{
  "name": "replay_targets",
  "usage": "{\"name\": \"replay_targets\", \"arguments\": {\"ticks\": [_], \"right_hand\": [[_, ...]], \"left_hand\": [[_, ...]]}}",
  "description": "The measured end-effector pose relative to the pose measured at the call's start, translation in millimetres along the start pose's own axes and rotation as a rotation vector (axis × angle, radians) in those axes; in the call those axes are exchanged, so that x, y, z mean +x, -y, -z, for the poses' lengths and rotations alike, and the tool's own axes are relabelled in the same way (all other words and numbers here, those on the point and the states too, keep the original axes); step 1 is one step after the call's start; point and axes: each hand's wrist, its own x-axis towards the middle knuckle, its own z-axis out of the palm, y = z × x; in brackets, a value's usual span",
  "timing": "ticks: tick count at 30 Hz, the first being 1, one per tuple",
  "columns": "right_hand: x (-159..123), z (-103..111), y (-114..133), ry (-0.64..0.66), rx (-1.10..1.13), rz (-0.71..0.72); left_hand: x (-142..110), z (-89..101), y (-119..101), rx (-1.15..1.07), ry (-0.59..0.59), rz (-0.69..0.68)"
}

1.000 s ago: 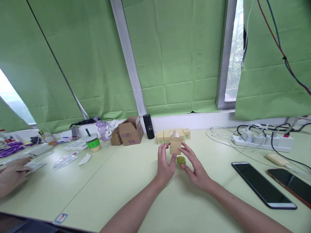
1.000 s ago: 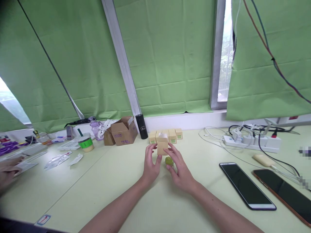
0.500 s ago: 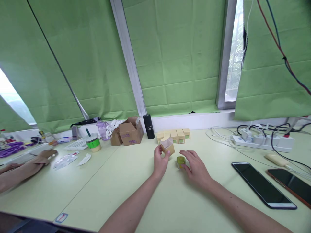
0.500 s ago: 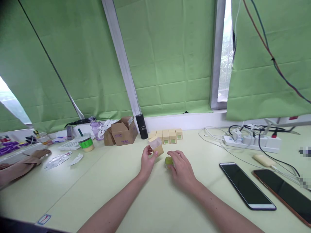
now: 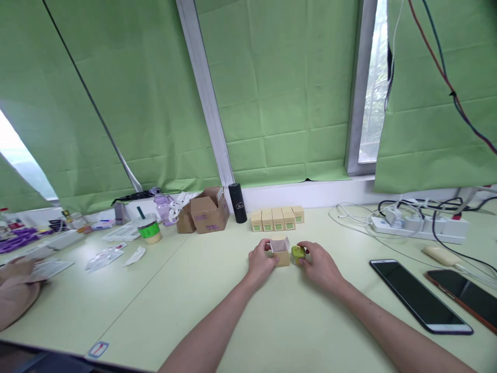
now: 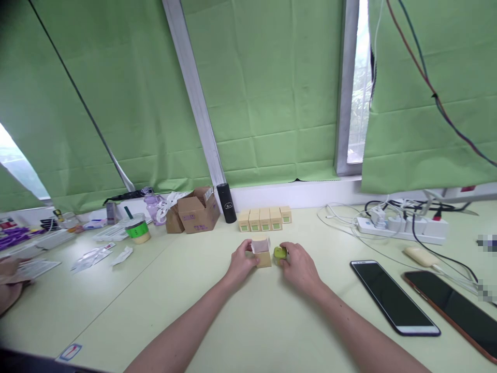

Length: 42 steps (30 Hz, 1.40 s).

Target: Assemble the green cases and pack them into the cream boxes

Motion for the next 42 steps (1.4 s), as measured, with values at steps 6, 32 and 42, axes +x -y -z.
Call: {"name": "replay_targets", "arguments": {"ticks": [6,32,42], "right_hand": [[4,4,-1,0.052,-0.008,-0.006],[7,28,22,-0.382,0.513,0.048],[-4,24,40,-0.240,0.487,0.173]], "left_hand": [[-8,3.3,-19,-0.101,-0.025,-0.186],[-3,-1.3,-20,-0.393,0.093,-0.010],[-6,-1.4,-24,-0.407,0.154,-0.031]]}}
